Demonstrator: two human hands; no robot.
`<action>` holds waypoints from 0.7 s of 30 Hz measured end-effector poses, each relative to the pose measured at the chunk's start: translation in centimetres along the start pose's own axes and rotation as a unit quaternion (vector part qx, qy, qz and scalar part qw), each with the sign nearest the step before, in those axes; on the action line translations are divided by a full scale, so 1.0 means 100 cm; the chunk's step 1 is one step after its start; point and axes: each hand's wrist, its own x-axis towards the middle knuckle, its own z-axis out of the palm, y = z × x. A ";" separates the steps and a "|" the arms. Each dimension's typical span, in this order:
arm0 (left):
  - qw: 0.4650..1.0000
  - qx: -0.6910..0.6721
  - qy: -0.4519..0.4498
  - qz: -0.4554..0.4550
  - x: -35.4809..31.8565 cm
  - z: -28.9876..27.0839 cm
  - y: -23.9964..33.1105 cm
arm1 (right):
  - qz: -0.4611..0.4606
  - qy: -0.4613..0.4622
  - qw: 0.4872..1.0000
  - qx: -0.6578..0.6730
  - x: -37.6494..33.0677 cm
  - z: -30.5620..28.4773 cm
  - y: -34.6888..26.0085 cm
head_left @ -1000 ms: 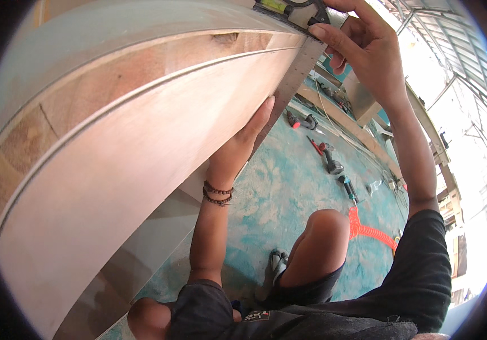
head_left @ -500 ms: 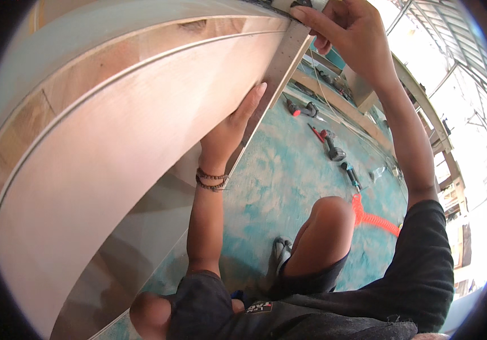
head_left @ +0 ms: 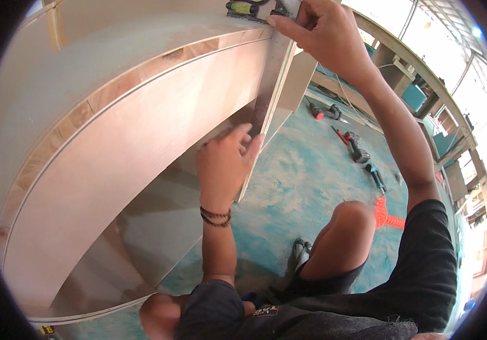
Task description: The person sands the edge of a curved wooden panel with a grinder, fits it into a cabinet frame, checks the alignment using a combination square, and applies adhesive from a small bottle to the joint.
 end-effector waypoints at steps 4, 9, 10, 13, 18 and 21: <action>0.961 0.039 0.144 0.234 -0.016 -0.008 0.028 | 0.003 0.012 0.999 0.040 -0.003 -0.002 0.001; 0.905 0.063 0.271 0.322 -0.023 -0.022 0.043 | -0.070 0.054 0.971 0.223 -0.033 -0.017 0.038; 0.890 0.066 0.304 0.334 -0.023 -0.021 0.044 | -0.105 0.069 0.968 0.218 -0.045 -0.026 0.052; 0.866 0.242 0.312 0.307 -0.024 -0.029 0.051 | -0.127 0.106 0.968 0.186 -0.089 -0.047 0.090; 0.804 0.485 0.242 0.246 0.013 -0.048 0.071 | 0.104 0.053 0.976 0.186 -0.197 -0.065 0.131; 0.763 0.567 0.178 0.255 0.034 -0.043 0.089 | 0.261 0.002 0.927 0.270 -0.263 -0.039 0.179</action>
